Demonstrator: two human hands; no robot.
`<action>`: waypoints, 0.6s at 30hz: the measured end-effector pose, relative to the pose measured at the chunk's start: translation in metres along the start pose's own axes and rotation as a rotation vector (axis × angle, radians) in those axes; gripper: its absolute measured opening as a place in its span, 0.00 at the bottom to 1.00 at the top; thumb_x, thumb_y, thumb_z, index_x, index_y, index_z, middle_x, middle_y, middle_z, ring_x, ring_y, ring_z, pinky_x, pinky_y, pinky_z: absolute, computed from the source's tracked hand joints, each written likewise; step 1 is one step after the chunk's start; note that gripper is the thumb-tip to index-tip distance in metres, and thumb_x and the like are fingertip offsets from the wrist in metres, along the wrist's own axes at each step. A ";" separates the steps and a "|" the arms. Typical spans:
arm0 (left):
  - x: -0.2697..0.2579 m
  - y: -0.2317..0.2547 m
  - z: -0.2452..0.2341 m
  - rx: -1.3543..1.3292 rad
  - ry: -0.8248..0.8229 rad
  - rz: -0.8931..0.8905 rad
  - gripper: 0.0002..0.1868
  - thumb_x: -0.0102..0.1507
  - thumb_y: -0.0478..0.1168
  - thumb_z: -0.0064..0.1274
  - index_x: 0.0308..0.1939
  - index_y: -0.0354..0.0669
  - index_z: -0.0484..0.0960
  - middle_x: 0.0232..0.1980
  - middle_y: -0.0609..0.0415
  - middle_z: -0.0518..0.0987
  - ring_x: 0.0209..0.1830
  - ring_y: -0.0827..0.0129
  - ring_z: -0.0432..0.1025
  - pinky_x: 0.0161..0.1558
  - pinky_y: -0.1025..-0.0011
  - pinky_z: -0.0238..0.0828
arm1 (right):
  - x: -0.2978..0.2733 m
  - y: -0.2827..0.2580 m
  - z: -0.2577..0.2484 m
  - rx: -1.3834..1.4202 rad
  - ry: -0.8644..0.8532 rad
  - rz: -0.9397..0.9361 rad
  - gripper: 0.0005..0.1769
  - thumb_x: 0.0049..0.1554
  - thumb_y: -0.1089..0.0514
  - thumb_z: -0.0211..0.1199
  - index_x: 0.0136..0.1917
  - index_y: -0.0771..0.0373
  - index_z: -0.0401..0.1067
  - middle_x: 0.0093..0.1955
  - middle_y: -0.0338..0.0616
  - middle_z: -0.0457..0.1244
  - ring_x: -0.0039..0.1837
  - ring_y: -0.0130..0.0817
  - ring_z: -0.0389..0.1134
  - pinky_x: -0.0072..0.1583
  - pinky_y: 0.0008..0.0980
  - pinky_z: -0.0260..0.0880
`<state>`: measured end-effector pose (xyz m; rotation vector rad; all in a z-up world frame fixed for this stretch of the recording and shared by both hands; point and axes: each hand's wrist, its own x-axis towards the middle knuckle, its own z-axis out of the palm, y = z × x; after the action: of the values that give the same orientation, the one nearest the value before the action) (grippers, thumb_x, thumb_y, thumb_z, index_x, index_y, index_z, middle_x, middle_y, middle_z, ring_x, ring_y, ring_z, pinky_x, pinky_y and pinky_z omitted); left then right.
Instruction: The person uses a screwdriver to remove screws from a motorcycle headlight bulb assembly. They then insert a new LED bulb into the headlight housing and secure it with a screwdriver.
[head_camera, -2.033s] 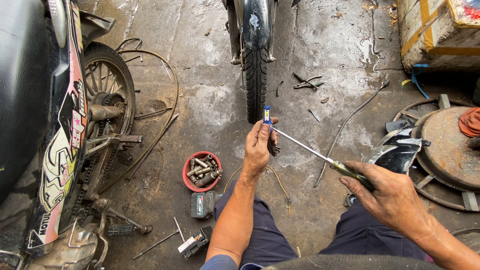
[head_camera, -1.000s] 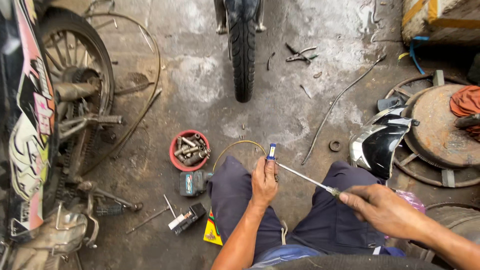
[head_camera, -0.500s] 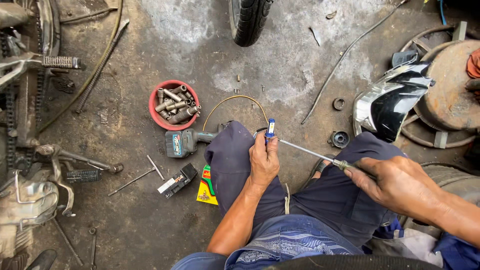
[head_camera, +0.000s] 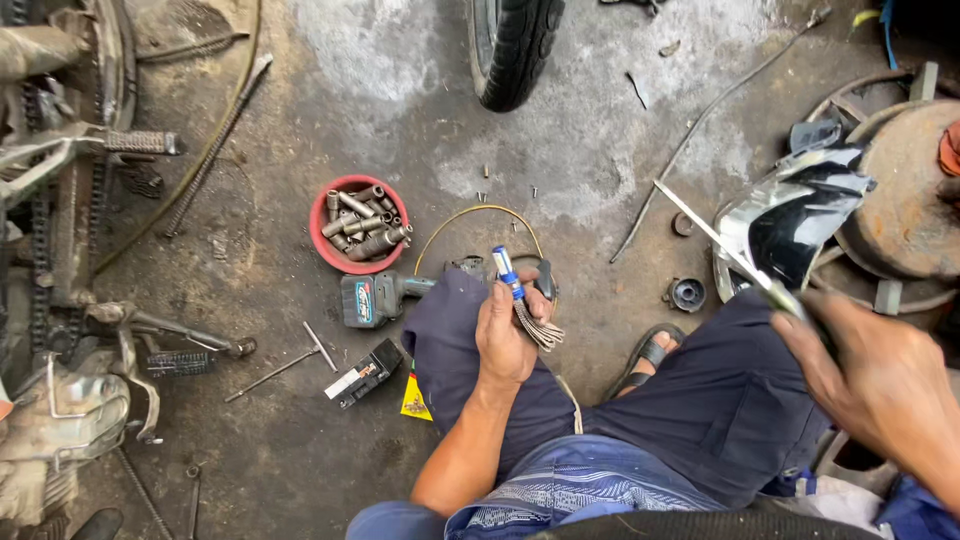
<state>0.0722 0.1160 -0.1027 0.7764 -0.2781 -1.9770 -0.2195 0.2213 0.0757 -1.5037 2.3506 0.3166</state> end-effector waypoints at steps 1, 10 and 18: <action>0.004 -0.003 0.003 0.007 -0.005 0.011 0.28 0.74 0.53 0.37 0.57 0.26 0.73 0.30 0.50 0.74 0.25 0.68 0.65 0.38 0.66 0.63 | -0.007 0.008 0.005 0.007 0.009 -0.006 0.22 0.63 0.38 0.56 0.63 0.49 0.74 0.50 0.44 0.73 0.55 0.54 0.74 0.50 0.49 0.72; -0.004 -0.023 0.021 0.021 -0.059 -0.078 0.27 0.74 0.51 0.38 0.60 0.25 0.72 0.31 0.50 0.73 0.28 0.68 0.65 0.41 0.68 0.64 | -0.030 0.011 0.038 0.299 0.114 -0.416 0.26 0.54 0.38 0.62 0.63 0.48 0.74 0.42 0.26 0.69 0.43 0.26 0.73 0.43 0.31 0.72; -0.012 -0.034 0.025 0.254 -0.035 -0.030 0.24 0.74 0.49 0.42 0.59 0.28 0.76 0.30 0.51 0.73 0.32 0.71 0.68 0.38 0.73 0.69 | -0.027 0.021 0.051 0.354 0.088 -0.458 0.25 0.55 0.40 0.63 0.63 0.49 0.73 0.42 0.29 0.68 0.44 0.29 0.73 0.43 0.34 0.72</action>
<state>0.0374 0.1410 -0.0952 0.9115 -0.5488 -2.0079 -0.2197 0.2712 0.0393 -1.8276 1.9088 -0.2687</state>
